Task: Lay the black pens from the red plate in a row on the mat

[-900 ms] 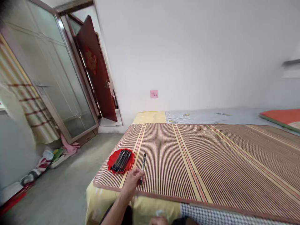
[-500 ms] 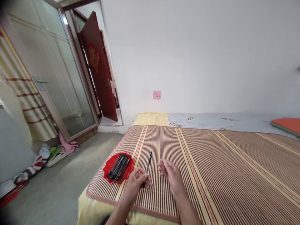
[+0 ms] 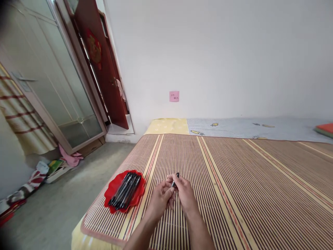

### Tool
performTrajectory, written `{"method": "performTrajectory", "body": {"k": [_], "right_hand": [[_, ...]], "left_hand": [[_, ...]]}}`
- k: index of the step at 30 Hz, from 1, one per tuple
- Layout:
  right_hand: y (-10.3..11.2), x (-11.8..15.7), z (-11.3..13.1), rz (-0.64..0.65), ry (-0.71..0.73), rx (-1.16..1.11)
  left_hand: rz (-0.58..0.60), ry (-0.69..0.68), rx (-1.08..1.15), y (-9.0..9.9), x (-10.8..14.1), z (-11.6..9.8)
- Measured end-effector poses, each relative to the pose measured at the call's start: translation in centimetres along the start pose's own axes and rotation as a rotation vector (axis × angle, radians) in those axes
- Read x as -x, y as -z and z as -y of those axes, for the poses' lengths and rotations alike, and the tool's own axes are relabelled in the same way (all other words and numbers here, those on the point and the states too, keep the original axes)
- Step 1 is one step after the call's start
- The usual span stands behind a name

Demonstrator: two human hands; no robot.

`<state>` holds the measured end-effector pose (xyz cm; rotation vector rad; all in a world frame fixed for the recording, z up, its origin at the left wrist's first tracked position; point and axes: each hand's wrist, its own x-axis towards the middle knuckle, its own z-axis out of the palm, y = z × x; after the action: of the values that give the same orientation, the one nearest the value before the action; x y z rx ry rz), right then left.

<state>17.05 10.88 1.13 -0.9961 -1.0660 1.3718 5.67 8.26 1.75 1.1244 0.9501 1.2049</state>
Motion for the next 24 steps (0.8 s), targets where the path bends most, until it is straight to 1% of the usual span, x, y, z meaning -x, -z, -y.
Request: {"method": "performTrajectory", "body": {"k": [4, 8, 10, 13, 16, 18, 20, 21, 23, 24], "right_hand": [[0.5, 0.0, -1.5, -0.013, -0.010, -0.011], [0.9, 0.5, -2.0, 0.012, -0.007, 0.129], [0.8, 0.9, -2.0, 0.019, 0.000, 0.225], [0.1, 1.8, -1.5, -0.015, 0.026, 0.311], [-0.9, 2.3, -1.1, -0.059, 0.042, 0.309], [-0.9, 2.2, -0.9, -0.090, 0.047, 0.291], [0.4, 1.7, -0.6, -0.188, 0.042, 0.213], [1.5, 1.2, -0.4, -0.270, 0.042, 0.145], [4.4, 0.4, 0.1, -0.480, 0.055, -0.045], [5.9, 0.1, 0.4, -0.602, 0.105, -0.148]], "left_hand": [[-0.018, 0.028, 0.005, 0.3, 0.2, 2.1], [-0.058, 0.043, 0.016, 1.0, 1.0, 3.9], [-0.076, 0.039, 0.011, 1.4, 1.2, 4.0], [-0.072, 0.060, -0.006, 1.6, 1.5, 3.5], [-0.082, 0.078, -0.040, 1.4, 1.8, 3.1], [-0.106, 0.079, -0.059, 1.0, 2.2, 3.2], [-0.116, 0.100, -0.070, 0.6, 2.8, 3.7], [-0.107, 0.122, -0.072, 0.4, 3.2, 4.0], [-0.060, 0.173, -0.054, 0.2, 3.7, 4.3], [-0.033, 0.189, -0.030, 0.2, 3.8, 4.3]]}}
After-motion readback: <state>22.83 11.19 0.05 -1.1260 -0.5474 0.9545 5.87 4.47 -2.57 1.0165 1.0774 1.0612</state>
